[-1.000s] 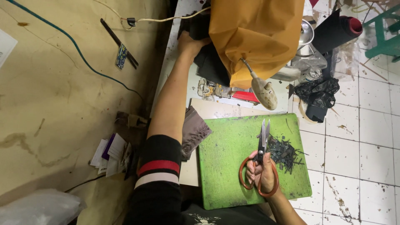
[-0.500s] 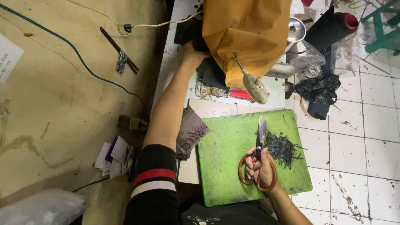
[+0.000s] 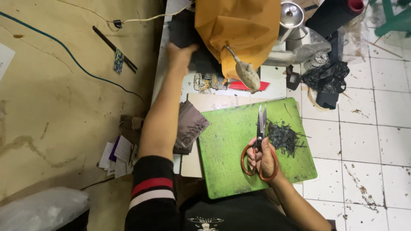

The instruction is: Trimming the edges of leather pieces using scissors at a workshop table

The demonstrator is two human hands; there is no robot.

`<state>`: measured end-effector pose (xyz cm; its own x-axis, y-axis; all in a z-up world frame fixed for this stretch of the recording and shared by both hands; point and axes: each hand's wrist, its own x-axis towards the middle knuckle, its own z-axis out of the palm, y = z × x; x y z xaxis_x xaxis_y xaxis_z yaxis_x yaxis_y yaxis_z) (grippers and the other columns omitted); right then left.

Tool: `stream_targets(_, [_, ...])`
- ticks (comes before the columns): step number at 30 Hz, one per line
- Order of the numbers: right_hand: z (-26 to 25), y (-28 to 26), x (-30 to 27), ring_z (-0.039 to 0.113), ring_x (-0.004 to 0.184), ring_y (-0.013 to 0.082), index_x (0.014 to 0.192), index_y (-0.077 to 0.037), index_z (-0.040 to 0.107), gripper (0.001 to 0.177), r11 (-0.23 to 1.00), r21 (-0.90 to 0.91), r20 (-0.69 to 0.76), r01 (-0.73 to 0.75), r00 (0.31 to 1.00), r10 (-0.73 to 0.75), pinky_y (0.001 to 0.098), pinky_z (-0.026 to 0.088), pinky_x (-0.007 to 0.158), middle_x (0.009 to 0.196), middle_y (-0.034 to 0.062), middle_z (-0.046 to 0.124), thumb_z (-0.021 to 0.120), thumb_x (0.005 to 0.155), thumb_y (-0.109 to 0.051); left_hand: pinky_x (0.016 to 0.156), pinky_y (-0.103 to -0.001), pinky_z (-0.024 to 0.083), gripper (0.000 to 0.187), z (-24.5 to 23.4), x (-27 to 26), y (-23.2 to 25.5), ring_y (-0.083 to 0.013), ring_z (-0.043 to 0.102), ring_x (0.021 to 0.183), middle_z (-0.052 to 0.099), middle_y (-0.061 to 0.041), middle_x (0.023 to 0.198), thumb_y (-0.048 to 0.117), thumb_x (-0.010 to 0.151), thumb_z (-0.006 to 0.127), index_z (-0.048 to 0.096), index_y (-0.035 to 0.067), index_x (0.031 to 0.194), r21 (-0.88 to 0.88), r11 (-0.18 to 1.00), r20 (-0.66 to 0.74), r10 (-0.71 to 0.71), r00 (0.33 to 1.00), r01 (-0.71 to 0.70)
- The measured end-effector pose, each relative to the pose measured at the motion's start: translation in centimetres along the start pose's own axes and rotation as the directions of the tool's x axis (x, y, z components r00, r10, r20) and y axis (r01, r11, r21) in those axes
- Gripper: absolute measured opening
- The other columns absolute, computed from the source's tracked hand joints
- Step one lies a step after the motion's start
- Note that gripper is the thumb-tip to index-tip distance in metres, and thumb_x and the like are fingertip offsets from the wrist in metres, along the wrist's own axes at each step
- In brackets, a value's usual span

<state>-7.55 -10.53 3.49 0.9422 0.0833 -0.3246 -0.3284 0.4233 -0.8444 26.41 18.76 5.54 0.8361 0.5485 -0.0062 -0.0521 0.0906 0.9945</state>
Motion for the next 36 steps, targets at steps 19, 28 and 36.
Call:
stream_targets(19, [3.9,-4.6,-2.5,0.072,0.061,0.0257,0.115,0.004,0.055,0.032,0.923,-0.217,0.065,0.317,0.948,-0.310,0.0364,0.058,0.050,0.084,0.0224,0.071,0.062,0.104,-0.025,0.077,-0.041,0.058,0.054,-9.9,-28.8,13.6,-0.0174,0.069,0.091,0.076,-0.016,0.096,0.016,0.068,0.097,0.074,0.000,0.113,0.230,0.973,0.045,-0.026,0.999,0.015])
stream_targets(28, [3.7,-4.8,-2.2,0.068,0.116,0.0293,0.137,0.005,0.045,0.061,0.871,-0.062,0.256,0.487,0.852,-0.457,0.0388,0.058,0.094,0.132,0.0262,0.064,0.074,0.095,-0.028,0.062,-0.059,0.056,0.041,-7.0,-38.3,12.0,-0.0490,0.071,0.079,0.071,-0.029,0.093,0.004,0.082,0.080,0.065,-0.004,0.119,0.454,0.700,0.279,0.476,0.834,-0.551])
stream_targets(36, [1.0,-9.5,-3.0,0.065,0.090,0.0178,0.120,-0.001,0.068,0.039,0.800,-0.367,0.146,0.475,0.879,-0.455,0.0364,0.057,0.070,0.098,0.0136,0.069,0.081,0.090,-0.021,0.099,-0.052,0.055,0.068,-5.1,-44.5,11.2,-0.0578,0.045,0.140,0.037,-0.041,0.156,-0.006,0.086,0.063,0.046,-0.008,0.151,0.402,0.451,0.638,0.486,0.597,-0.797])
